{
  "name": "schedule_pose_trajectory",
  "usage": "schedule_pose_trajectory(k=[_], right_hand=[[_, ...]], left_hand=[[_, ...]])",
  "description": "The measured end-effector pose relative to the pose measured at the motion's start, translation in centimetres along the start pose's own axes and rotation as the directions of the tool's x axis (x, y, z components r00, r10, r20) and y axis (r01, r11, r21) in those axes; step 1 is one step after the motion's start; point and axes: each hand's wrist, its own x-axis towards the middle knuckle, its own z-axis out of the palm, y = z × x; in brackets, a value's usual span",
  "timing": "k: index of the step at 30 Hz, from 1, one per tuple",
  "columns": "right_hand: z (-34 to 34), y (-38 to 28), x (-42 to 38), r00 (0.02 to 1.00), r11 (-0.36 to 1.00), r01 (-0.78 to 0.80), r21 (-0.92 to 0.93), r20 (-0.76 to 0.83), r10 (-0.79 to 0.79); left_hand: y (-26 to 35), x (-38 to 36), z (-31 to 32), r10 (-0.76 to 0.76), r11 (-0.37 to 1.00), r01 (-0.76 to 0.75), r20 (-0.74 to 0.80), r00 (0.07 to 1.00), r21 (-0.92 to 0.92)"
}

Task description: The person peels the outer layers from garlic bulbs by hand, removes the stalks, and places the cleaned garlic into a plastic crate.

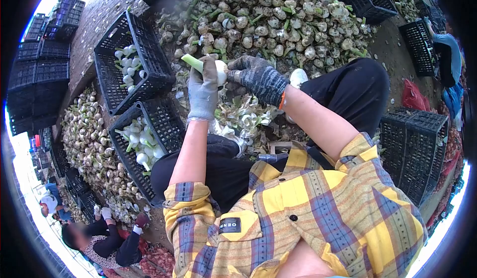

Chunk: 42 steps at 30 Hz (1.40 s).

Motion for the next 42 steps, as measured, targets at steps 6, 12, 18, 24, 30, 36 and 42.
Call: schedule_pose_trajectory(k=[6, 12, 18, 24, 30, 36, 42], right_hand=[[-0.6, 0.1, 0.3, 0.994, 1.000, -0.016, -0.020, -0.113, 0.014], [0.3, 0.8, 0.2, 0.997, 0.963, -0.019, 0.267, 0.078, -0.002], [-1.2, 1.9, 0.9, 0.992, 0.903, -0.120, 0.413, 0.084, 0.093], [0.7, -0.2, 0.1, 0.976, 0.938, -0.140, 0.316, 0.206, 0.077], [0.1, 1.8, 0.4, 0.987, 0.932, -0.079, 0.353, 0.161, 0.023], [-0.5, 2.9, 0.7, 0.988, 0.941, -0.118, 0.318, 0.131, 0.079], [0.6, 0.7, -0.5, 0.967, 0.875, -0.220, 0.431, 0.213, 0.138]], left_hand=[[-0.1, 0.0, -0.4, -0.067, 0.997, 0.066, -0.037, 0.997, -0.038], [0.8, 0.1, -0.2, -0.158, 0.985, 0.154, -0.040, 0.987, -0.071], [0.5, 0.4, -0.8, -0.164, 0.972, 0.167, 0.032, 0.986, -0.164], [0.2, 0.2, -0.9, -0.168, 0.971, 0.178, 0.073, 0.983, -0.163], [0.1, -0.1, -0.7, -0.189, 0.972, 0.189, 0.013, 0.982, -0.139], [0.1, 0.2, -1.1, -0.254, 0.915, 0.259, 0.055, 0.966, -0.310], [0.1, 0.1, -1.0, -0.247, 0.887, 0.281, 0.138, 0.959, -0.365]])
